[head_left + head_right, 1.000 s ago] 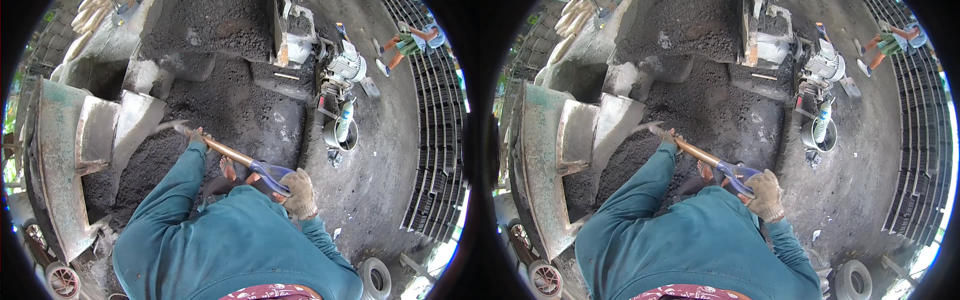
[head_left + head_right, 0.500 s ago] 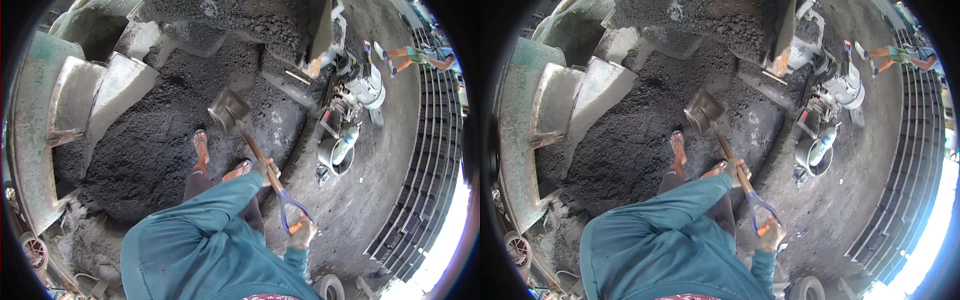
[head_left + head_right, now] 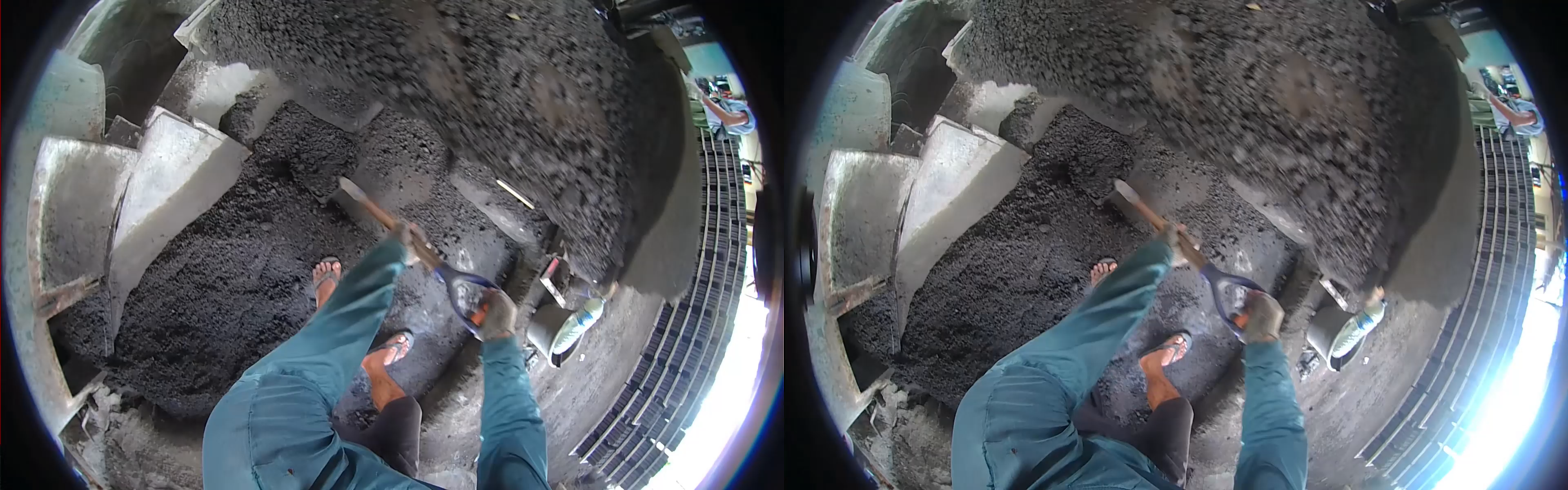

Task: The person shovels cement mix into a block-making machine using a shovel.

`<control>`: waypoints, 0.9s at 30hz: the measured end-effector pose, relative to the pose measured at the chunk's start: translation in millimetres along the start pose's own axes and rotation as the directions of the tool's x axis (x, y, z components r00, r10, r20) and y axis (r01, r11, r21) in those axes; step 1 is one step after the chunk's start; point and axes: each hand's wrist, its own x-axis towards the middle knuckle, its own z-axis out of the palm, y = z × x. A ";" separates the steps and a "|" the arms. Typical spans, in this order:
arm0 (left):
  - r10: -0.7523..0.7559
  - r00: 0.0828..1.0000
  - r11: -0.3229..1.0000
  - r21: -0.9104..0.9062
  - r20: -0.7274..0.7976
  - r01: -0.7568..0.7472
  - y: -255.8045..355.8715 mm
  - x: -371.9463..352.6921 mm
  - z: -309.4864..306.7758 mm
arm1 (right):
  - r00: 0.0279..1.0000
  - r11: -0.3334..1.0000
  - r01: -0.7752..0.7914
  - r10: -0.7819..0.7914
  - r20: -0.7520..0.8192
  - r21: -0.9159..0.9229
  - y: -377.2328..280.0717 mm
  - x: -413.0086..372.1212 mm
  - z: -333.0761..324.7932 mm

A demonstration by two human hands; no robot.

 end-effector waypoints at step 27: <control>0.219 0.931 0.976 0.085 -0.292 -0.203 -59.4 -188.5 -244.6 | 0.890 0.932 -0.286 0.345 -0.297 0.223 110.0 -330.9 -193.8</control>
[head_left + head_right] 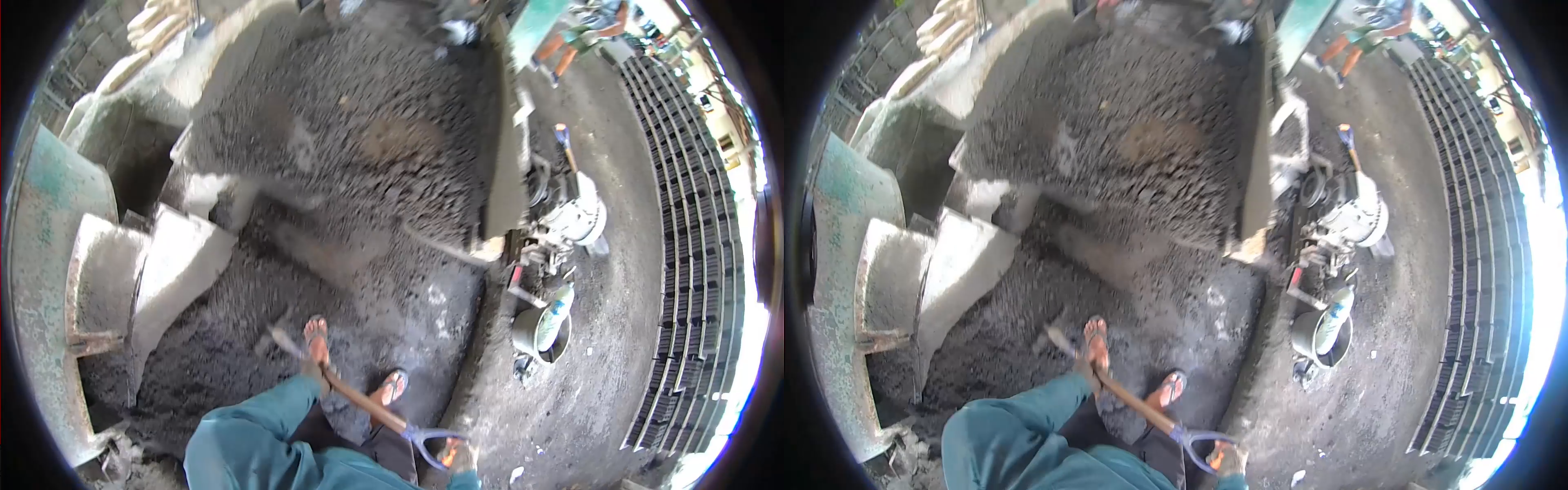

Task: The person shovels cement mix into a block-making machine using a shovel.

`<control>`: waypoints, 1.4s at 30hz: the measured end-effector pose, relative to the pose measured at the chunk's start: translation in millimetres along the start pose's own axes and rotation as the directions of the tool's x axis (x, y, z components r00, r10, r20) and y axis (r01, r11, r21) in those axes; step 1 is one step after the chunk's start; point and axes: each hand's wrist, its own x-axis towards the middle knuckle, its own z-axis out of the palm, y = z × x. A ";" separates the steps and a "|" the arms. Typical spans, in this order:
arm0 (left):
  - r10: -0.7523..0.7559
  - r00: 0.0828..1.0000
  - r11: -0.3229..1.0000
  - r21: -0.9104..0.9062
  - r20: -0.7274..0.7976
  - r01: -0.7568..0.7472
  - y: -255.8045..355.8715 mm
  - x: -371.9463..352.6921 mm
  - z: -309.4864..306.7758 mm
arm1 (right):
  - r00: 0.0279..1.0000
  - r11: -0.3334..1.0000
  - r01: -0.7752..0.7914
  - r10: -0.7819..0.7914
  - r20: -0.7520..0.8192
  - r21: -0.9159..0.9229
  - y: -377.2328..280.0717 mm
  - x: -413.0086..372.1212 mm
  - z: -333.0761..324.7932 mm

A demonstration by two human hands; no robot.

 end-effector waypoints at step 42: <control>-0.309 0.948 0.467 0.881 0.078 0.080 125.2 77.8 39.9 | 0.825 0.521 -0.553 0.233 0.515 0.650 252.7 -109.3 374.1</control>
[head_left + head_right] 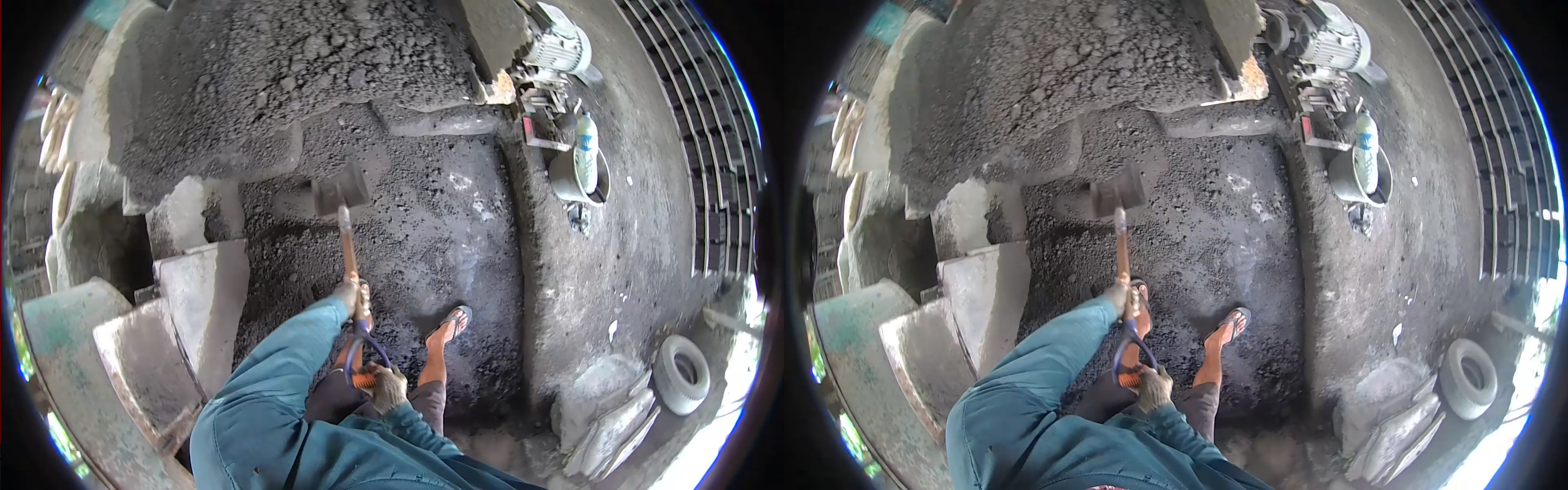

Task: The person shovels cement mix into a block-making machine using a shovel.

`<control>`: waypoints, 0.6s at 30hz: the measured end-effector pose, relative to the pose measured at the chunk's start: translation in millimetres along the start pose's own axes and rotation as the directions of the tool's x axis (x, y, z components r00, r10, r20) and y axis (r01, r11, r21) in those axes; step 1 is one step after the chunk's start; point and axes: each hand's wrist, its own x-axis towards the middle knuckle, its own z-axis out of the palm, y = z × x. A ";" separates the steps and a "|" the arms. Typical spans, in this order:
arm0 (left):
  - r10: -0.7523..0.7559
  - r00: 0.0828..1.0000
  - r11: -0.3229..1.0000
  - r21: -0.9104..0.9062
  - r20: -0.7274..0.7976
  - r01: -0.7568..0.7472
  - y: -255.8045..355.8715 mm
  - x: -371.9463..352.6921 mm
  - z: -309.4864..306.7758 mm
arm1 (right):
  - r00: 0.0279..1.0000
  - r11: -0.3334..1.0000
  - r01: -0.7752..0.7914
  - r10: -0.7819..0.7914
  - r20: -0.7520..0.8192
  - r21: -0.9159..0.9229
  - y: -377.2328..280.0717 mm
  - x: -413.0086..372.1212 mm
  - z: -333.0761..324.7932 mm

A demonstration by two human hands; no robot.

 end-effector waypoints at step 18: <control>0.145 0.958 0.988 -0.017 -0.246 -0.154 38.8 -65.9 -176.9 | 0.892 0.849 0.308 -0.415 -0.181 -0.429 -149.2 219.2 74.5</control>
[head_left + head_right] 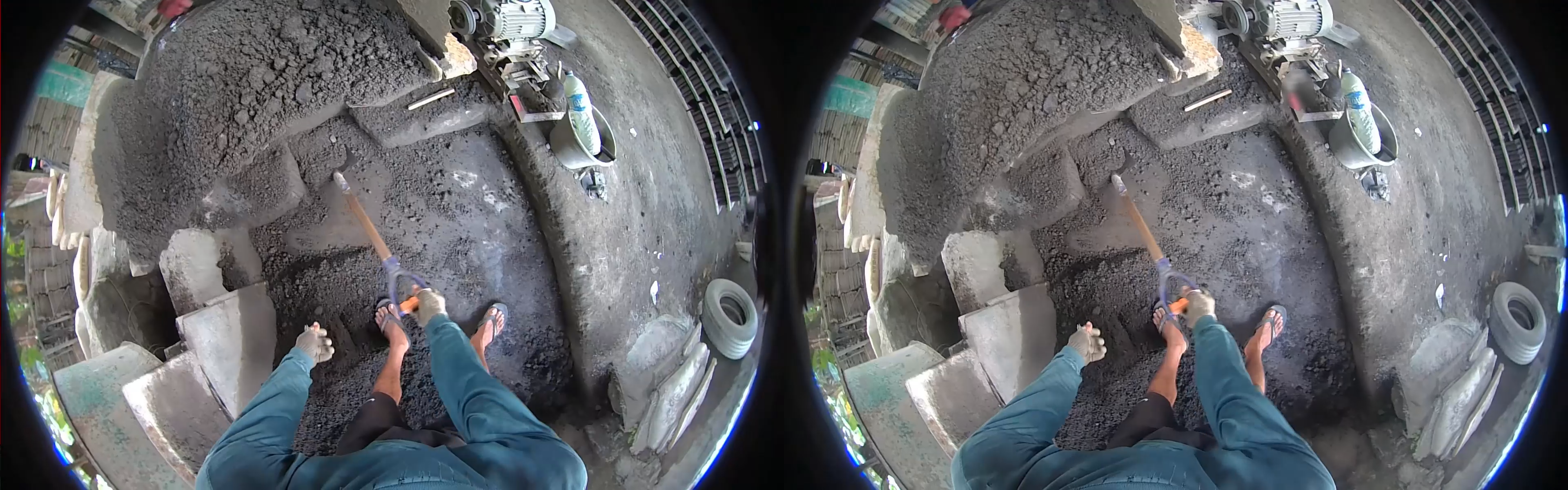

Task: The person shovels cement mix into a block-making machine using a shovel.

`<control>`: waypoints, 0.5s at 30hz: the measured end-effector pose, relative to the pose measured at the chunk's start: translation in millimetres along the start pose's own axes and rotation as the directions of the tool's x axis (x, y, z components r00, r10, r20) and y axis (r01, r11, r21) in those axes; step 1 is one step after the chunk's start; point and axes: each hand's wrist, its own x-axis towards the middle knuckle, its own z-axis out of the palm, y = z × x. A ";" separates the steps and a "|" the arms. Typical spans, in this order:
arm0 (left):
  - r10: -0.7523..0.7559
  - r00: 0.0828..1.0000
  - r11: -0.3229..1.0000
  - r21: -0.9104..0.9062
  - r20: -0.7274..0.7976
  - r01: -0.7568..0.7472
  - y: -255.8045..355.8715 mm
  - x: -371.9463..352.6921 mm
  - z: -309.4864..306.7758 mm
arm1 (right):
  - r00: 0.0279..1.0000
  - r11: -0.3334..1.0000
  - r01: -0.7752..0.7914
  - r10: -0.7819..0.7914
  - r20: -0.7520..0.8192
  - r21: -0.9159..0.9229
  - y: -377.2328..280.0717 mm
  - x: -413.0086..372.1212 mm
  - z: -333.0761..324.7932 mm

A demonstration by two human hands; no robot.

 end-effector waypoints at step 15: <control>-0.117 0.983 0.990 -0.056 0.139 0.126 -105.1 40.1 301.7 | 0.961 0.933 0.270 -0.246 -0.125 0.238 -21.7 -295.0 -173.2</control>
